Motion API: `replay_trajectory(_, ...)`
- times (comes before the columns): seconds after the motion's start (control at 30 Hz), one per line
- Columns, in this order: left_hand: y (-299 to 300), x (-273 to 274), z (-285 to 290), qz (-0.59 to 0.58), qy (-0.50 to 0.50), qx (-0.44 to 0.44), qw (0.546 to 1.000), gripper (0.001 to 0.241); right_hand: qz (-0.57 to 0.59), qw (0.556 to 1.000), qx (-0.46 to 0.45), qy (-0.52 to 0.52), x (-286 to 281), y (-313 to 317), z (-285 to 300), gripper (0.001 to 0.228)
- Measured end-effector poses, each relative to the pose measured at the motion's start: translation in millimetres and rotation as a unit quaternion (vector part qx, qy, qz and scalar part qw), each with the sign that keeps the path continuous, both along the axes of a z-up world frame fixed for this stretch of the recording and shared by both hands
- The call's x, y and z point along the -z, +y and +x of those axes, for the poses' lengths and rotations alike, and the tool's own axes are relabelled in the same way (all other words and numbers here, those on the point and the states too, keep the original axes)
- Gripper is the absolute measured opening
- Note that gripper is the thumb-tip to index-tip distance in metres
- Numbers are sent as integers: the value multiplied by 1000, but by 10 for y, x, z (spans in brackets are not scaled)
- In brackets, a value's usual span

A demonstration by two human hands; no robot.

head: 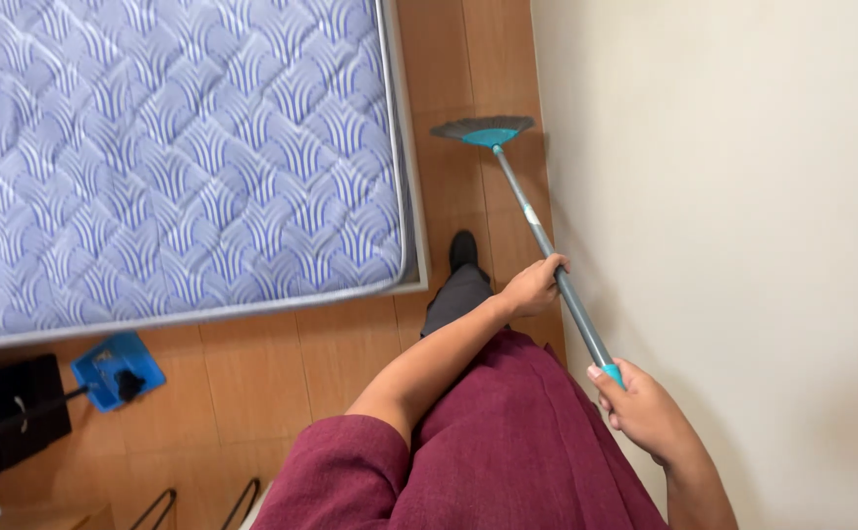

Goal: Sweep the tiled floor of a bedroom using a broom and dustpan.

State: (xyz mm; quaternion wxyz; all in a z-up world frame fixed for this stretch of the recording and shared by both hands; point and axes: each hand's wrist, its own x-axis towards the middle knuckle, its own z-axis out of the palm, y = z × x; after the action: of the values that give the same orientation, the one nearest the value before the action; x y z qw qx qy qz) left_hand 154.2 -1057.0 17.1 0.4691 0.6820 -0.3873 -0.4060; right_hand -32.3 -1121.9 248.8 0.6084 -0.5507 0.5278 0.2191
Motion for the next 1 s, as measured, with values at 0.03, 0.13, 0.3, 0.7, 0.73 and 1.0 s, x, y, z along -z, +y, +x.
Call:
replay_trajectory(0.03,-140,-40,274,-8,-28,-10,1000,37,-22,999,-46,8,-66,-123,316,28)
replay_trajectory(0.13,-538,-220,905,-12,-69,-29,997,39,-97,982,-161,28,-42,-542,1044,41)
replay_trajectory(0.3,-1235,-444,1865,-27,-117,-66,991,42,-195,939,-283,33,-122,-1245,2424,75)
replay_trajectory(0.7,-3244,-778,4857,-4,-114,-153,982,67,-114,950,-260,-127,905,-4348,6070,30)
replay_trajectory(0.73,-3345,-902,5091,-12,-94,-184,978,67,-114,948,-270,-123,1009,-4620,6454,24)
replay_trajectory(1.0,-3771,-871,6643,-1,58,-347,936,60,-127,940,-304,-85,608,-5371,8628,18)
